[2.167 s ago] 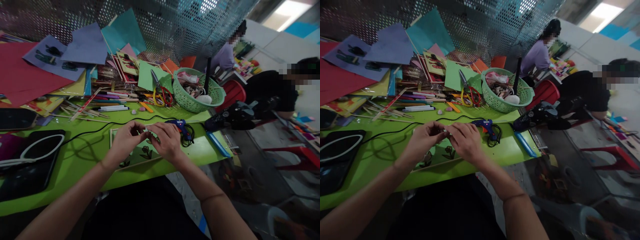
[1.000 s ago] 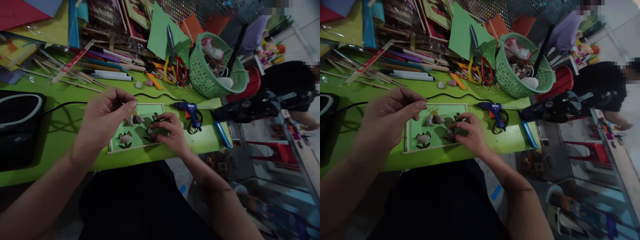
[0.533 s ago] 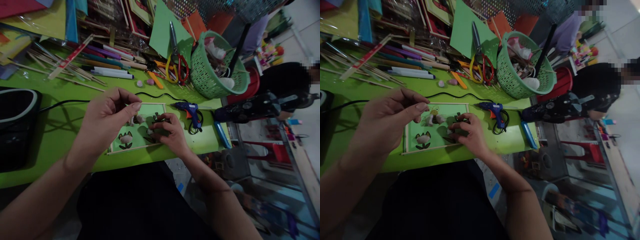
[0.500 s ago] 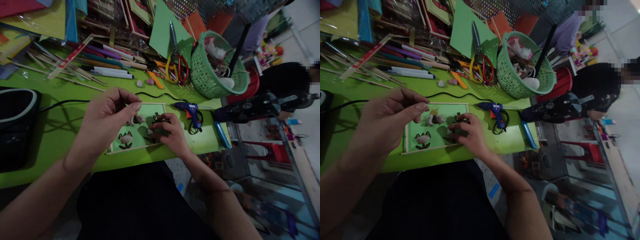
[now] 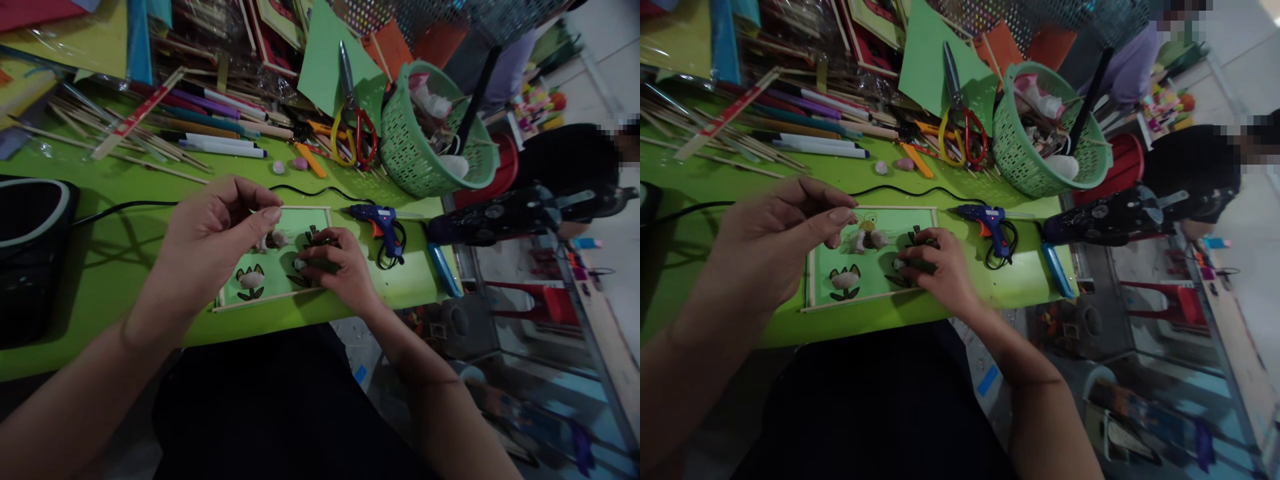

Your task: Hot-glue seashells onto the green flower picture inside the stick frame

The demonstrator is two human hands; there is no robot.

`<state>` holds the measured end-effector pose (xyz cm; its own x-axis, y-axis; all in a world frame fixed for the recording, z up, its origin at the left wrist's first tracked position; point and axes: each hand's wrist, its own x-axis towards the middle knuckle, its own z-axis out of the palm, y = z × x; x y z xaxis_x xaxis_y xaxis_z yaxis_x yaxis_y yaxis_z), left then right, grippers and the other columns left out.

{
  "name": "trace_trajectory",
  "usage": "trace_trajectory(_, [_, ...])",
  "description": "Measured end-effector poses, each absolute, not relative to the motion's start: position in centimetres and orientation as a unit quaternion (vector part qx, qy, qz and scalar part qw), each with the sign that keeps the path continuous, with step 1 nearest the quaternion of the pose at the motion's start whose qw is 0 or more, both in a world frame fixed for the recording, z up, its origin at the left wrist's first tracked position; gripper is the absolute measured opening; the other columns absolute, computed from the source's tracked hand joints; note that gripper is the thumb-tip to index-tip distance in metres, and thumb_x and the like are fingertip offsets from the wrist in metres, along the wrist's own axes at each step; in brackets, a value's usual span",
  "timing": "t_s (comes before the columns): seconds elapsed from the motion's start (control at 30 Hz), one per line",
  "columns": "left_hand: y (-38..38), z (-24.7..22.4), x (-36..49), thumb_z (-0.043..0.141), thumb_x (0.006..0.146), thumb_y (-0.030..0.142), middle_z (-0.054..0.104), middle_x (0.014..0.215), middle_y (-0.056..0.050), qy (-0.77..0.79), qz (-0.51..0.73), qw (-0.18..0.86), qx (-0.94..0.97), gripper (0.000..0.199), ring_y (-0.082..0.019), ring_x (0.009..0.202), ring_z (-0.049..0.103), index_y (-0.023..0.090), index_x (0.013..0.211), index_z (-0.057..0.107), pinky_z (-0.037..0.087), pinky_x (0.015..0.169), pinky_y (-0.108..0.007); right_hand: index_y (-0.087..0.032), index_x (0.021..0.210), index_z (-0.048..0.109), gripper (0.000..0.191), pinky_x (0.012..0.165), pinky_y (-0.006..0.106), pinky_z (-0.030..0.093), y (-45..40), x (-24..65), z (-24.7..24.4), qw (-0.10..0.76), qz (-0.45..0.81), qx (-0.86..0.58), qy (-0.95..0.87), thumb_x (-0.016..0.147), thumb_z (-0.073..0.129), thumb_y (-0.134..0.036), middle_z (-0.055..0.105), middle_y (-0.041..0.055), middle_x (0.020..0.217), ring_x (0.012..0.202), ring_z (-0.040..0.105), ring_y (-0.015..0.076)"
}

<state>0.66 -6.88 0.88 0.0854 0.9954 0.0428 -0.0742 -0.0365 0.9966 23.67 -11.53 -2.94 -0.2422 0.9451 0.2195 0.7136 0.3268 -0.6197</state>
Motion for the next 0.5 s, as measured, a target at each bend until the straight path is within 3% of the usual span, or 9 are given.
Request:
trace_trajectory(0.27, [-6.83, 0.47, 0.71, 0.08, 0.083, 0.035, 0.066, 0.076, 0.002, 0.445, 0.509, 0.52, 0.522, 0.011, -0.011, 0.058, 0.056, 0.028, 0.089, 0.074, 0.046, 0.051, -0.023, -0.029, 0.102, 0.078, 0.021, 0.1, 0.045, 0.051, -11.63, 23.8, -2.95, 0.283, 0.19, -0.541, -0.769, 0.081, 0.083, -0.028, 0.064, 0.0048, 0.117, 0.114, 0.061, 0.0237])
trace_trajectory(0.5, [-6.66, 0.15, 0.7, 0.079, 0.085, 0.028, 0.066, 0.076, 0.003, 0.431, 0.523, 0.518, 0.522, 0.006, -0.009, 0.058, 0.055, 0.026, 0.09, 0.074, 0.044, 0.051, -0.022, -0.027, 0.109, 0.075, 0.032, 0.099, 0.044, 0.051, -11.76, 23.91, -2.36, 0.287, 0.195, -0.541, -0.766, 0.079, 0.084, -0.03, 0.066, 0.0062, 0.117, 0.116, 0.061, 0.0259])
